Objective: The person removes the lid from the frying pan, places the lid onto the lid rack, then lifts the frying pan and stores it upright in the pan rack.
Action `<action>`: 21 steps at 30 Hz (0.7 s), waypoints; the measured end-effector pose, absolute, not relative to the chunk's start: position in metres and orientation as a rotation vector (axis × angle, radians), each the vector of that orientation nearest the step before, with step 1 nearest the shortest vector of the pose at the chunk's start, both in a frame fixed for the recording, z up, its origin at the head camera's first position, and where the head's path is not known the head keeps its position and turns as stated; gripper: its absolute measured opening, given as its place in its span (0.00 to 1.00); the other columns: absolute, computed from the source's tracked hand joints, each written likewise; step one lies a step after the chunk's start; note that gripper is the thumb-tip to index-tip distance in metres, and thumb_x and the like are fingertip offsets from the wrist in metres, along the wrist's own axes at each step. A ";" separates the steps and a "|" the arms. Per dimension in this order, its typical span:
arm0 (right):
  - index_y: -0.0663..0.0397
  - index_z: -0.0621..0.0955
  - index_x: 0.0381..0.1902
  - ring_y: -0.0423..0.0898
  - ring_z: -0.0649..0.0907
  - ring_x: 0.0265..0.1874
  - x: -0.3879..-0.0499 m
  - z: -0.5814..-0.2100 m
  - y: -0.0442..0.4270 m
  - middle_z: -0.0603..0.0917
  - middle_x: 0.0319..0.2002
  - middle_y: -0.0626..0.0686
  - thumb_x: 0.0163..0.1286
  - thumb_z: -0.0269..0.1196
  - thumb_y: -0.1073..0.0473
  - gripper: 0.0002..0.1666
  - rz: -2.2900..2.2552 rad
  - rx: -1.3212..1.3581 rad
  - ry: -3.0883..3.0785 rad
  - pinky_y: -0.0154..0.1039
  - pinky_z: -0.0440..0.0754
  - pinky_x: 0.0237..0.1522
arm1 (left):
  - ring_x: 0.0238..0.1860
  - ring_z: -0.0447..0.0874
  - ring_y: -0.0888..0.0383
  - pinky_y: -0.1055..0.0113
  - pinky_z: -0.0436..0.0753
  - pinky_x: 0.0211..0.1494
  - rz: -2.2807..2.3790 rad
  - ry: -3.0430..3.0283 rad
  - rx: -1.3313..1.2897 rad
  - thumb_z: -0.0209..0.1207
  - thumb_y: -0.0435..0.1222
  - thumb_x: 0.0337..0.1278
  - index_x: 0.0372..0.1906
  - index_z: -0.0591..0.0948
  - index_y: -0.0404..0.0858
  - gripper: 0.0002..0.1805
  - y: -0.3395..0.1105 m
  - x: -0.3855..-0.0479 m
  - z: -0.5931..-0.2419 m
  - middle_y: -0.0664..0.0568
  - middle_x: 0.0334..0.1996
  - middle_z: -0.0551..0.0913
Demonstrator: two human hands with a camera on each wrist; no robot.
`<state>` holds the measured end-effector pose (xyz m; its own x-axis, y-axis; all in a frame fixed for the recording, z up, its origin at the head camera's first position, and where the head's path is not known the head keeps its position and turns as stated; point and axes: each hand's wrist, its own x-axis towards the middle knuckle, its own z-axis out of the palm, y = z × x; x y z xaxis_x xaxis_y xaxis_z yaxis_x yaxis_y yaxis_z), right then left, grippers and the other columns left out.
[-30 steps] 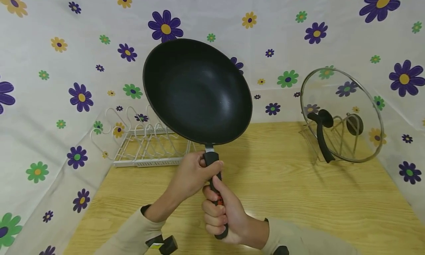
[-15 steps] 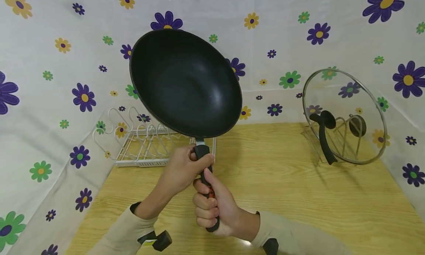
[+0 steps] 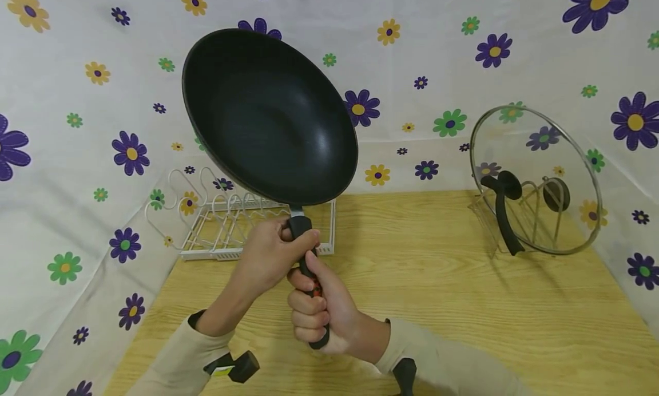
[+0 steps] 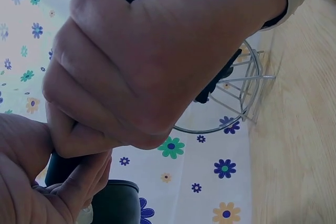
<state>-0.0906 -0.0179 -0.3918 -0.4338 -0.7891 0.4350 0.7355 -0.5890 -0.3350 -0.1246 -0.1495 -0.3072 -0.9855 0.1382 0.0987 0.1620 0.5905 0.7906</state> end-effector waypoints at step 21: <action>0.42 0.69 0.27 0.34 0.51 0.09 -0.097 -0.384 -0.038 0.54 0.13 0.40 0.81 0.43 0.33 0.28 -2.013 -0.669 -0.119 0.28 0.47 0.14 | 0.26 0.79 0.54 0.64 0.74 0.27 -1.310 -2.808 -0.185 0.66 0.48 0.61 0.34 0.86 0.43 0.12 -0.165 -0.127 -0.296 0.54 0.23 0.85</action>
